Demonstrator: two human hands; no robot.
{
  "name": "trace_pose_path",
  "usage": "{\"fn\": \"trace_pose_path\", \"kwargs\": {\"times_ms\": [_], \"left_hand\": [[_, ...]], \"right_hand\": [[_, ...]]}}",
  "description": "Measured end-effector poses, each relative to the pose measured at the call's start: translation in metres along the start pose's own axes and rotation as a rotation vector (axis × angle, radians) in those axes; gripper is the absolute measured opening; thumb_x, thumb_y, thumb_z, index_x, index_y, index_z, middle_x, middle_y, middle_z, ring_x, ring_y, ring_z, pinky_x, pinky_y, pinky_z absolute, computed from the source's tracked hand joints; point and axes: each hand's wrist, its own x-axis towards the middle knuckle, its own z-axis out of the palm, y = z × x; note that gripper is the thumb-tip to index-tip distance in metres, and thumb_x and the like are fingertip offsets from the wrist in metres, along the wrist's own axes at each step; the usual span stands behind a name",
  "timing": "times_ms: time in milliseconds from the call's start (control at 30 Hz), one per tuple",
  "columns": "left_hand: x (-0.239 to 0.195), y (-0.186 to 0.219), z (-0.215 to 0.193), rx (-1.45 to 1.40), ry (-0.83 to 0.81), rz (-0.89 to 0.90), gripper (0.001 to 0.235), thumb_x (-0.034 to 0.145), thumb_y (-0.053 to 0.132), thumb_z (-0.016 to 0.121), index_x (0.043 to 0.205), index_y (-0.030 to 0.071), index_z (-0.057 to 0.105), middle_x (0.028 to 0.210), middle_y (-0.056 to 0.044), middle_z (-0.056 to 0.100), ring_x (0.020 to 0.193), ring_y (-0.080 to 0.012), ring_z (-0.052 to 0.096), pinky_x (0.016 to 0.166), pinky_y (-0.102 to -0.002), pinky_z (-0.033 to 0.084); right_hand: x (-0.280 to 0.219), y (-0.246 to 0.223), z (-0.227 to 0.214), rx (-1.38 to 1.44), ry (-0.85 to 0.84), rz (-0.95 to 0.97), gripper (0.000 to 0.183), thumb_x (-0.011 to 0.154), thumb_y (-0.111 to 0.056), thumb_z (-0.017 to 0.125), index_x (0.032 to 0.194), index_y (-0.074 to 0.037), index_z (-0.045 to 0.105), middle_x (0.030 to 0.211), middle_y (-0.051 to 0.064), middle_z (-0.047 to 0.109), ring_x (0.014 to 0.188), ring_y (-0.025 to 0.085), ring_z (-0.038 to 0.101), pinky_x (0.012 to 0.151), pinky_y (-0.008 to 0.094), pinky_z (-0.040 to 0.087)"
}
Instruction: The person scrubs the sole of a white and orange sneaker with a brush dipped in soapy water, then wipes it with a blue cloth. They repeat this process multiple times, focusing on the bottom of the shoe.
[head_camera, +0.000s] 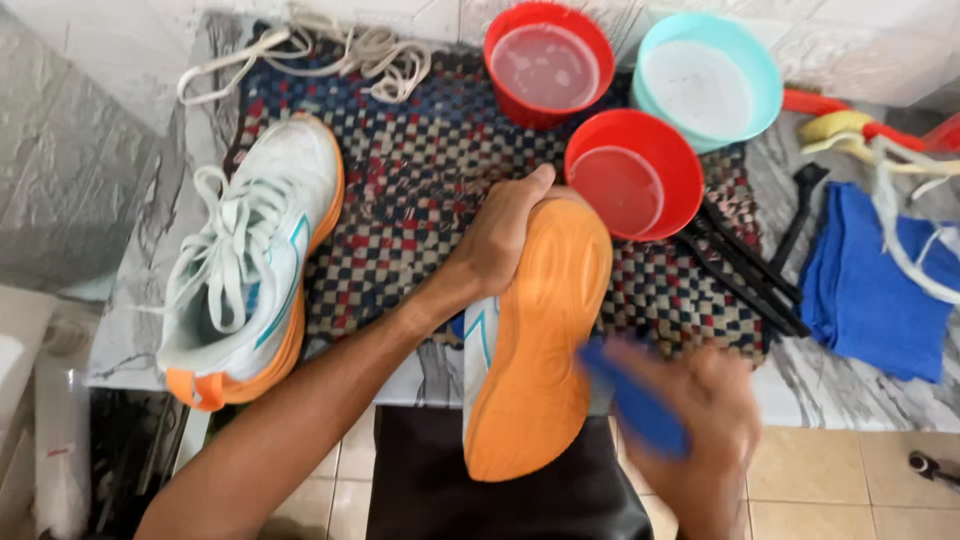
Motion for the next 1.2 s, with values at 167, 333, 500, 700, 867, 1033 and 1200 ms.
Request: {"fn": "trace_pose_path", "kwargs": {"times_ms": [167, 333, 500, 700, 867, 1033, 1200], "left_hand": [[-0.003, 0.009, 0.002, 0.084, -0.043, 0.008, 0.069, 0.106, 0.037, 0.016, 0.087, 0.000, 0.071, 0.089, -0.013, 0.076, 0.081, -0.0211, 0.070, 0.076, -0.035, 0.052], [-0.003, 0.008, 0.000, -0.016, -0.060, -0.042, 0.069, 0.106, 0.038, 0.018, 0.092, 0.001, 0.075, 0.089, -0.013, 0.077, 0.084, -0.0213, 0.070, 0.079, -0.036, 0.052], [-0.005, 0.009, 0.002, -0.060, -0.044, -0.078, 0.070, 0.106, 0.040, 0.019, 0.088, 0.001, 0.074, 0.086, -0.014, 0.077, 0.077, -0.0201, 0.070, 0.070, -0.034, 0.052], [-0.002, 0.006, 0.001, -0.049, -0.063, -0.176, 0.073, 0.104, 0.042, 0.017, 0.093, 0.001, 0.076, 0.095, -0.014, 0.079, 0.090, -0.0224, 0.072, 0.084, -0.036, 0.054], [0.000, 0.003, 0.001, -0.229, -0.015, -0.274, 0.070, 0.104, 0.044, 0.024, 0.096, -0.002, 0.076, 0.094, -0.016, 0.077, 0.087, -0.0235, 0.071, 0.081, -0.036, 0.055], [0.005, -0.006, -0.009, -0.582, 0.145, -0.372, 0.068, 0.101, 0.050, 0.035, 0.098, -0.006, 0.074, 0.095, -0.024, 0.077, 0.088, -0.0297, 0.073, 0.080, -0.039, 0.058], [0.015, 0.003, -0.034, -0.618, 0.550, -0.276, 0.041, 0.092, 0.053, 0.055, 0.069, 0.018, 0.054, 0.060, 0.001, 0.051, 0.058, -0.0143, 0.052, 0.056, -0.030, 0.042]], "right_hand": [[-0.019, 0.003, 0.004, 0.147, -0.190, 0.021, 0.047, 0.072, -0.022, 0.079, 0.118, -0.027, 0.077, 0.087, -0.005, 0.066, 0.077, 0.017, 0.059, 0.080, 0.032, 0.040], [-0.002, 0.106, -0.030, -0.239, 0.006, 0.137, 0.038, 0.093, -0.010, 0.078, 0.130, -0.021, 0.077, 0.101, 0.012, 0.063, 0.080, 0.028, 0.059, 0.070, 0.042, 0.046], [0.028, 0.182, -0.063, -0.543, 0.163, 0.180, 0.039, 0.109, -0.023, 0.086, 0.141, -0.003, 0.080, 0.121, 0.018, 0.071, 0.110, 0.036, 0.068, 0.098, 0.044, 0.049], [0.059, 0.157, -0.052, -0.265, -0.095, -0.042, 0.024, 0.104, -0.006, 0.073, 0.128, -0.002, 0.073, 0.124, 0.017, 0.073, 0.113, 0.038, 0.065, 0.107, 0.048, 0.045], [0.084, 0.173, -0.018, -0.137, -0.380, 0.099, 0.022, 0.097, -0.016, 0.065, 0.116, -0.010, 0.075, 0.114, 0.006, 0.073, 0.106, 0.027, 0.068, 0.084, 0.039, 0.051], [0.095, 0.172, -0.041, -0.109, -0.443, 0.195, 0.020, 0.093, -0.009, 0.065, 0.111, -0.009, 0.073, 0.108, 0.007, 0.072, 0.085, 0.023, 0.070, 0.076, 0.037, 0.053], [0.118, 0.222, -0.069, -0.116, -0.267, 0.049, 0.025, 0.103, -0.005, 0.058, 0.127, -0.009, 0.068, 0.113, 0.013, 0.068, 0.095, 0.027, 0.063, 0.088, 0.040, 0.048]]}}
